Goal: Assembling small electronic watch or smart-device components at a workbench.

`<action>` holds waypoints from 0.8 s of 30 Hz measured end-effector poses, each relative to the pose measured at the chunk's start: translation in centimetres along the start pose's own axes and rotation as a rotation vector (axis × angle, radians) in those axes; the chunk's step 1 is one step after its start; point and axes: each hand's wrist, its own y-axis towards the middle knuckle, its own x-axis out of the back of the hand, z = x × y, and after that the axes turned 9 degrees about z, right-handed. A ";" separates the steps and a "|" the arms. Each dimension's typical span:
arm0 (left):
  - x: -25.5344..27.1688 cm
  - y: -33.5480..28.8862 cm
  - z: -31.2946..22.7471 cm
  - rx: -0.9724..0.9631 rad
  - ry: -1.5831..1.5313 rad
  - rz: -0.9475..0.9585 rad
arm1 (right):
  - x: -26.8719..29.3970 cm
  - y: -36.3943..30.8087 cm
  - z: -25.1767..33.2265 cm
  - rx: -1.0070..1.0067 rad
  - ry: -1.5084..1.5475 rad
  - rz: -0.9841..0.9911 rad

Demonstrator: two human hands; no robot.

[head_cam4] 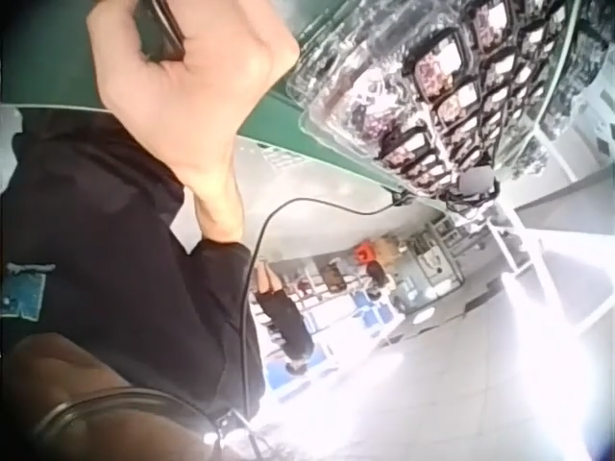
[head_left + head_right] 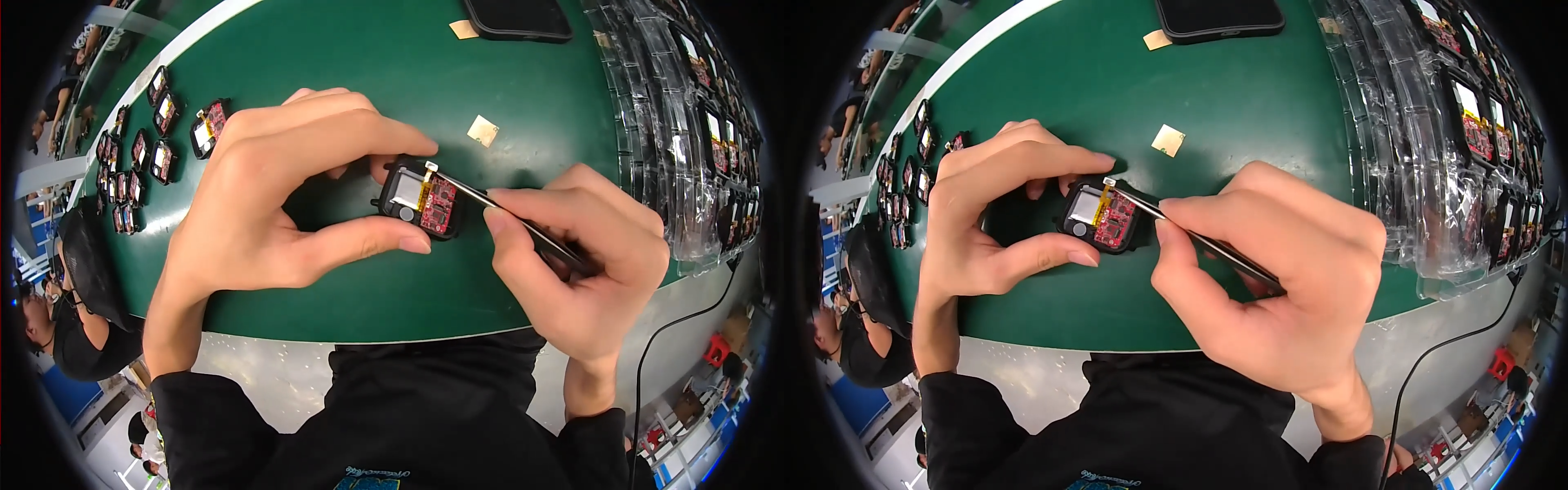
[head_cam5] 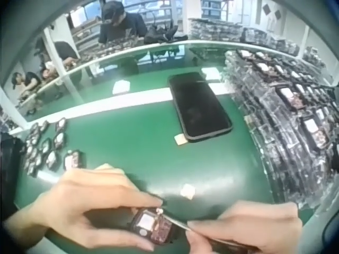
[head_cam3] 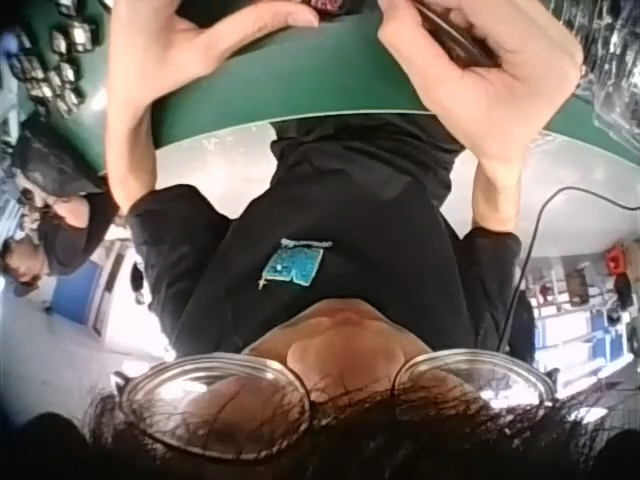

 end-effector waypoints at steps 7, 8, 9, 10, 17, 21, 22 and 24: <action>-0.2 0.2 0.2 -0.033 0.033 -0.002 | -0.6 -0.3 0.2 0.005 -0.076 -0.033; -0.2 0.2 0.2 -0.042 0.039 -0.005 | -0.6 -0.3 0.3 0.003 -0.083 -0.033; -0.2 0.2 0.2 -0.050 0.044 -0.008 | -0.6 -0.3 0.4 0.000 -0.091 -0.033; -0.1 0.2 0.2 -0.049 0.044 -0.008 | -0.6 -0.2 0.4 0.000 -0.089 -0.032; 0.2 0.2 1.3 -0.085 0.009 0.027 | -0.4 0.0 0.5 0.007 -0.055 0.006; 0.2 0.2 2.0 -0.132 -0.065 0.039 | 0.4 0.1 0.8 -0.073 0.010 0.085; 0.3 0.2 2.0 -0.131 -0.065 0.041 | 0.5 0.1 0.7 -0.074 0.012 0.084; 0.4 0.3 1.9 -0.119 -0.084 0.058 | 0.5 0.1 0.7 -0.069 0.028 0.093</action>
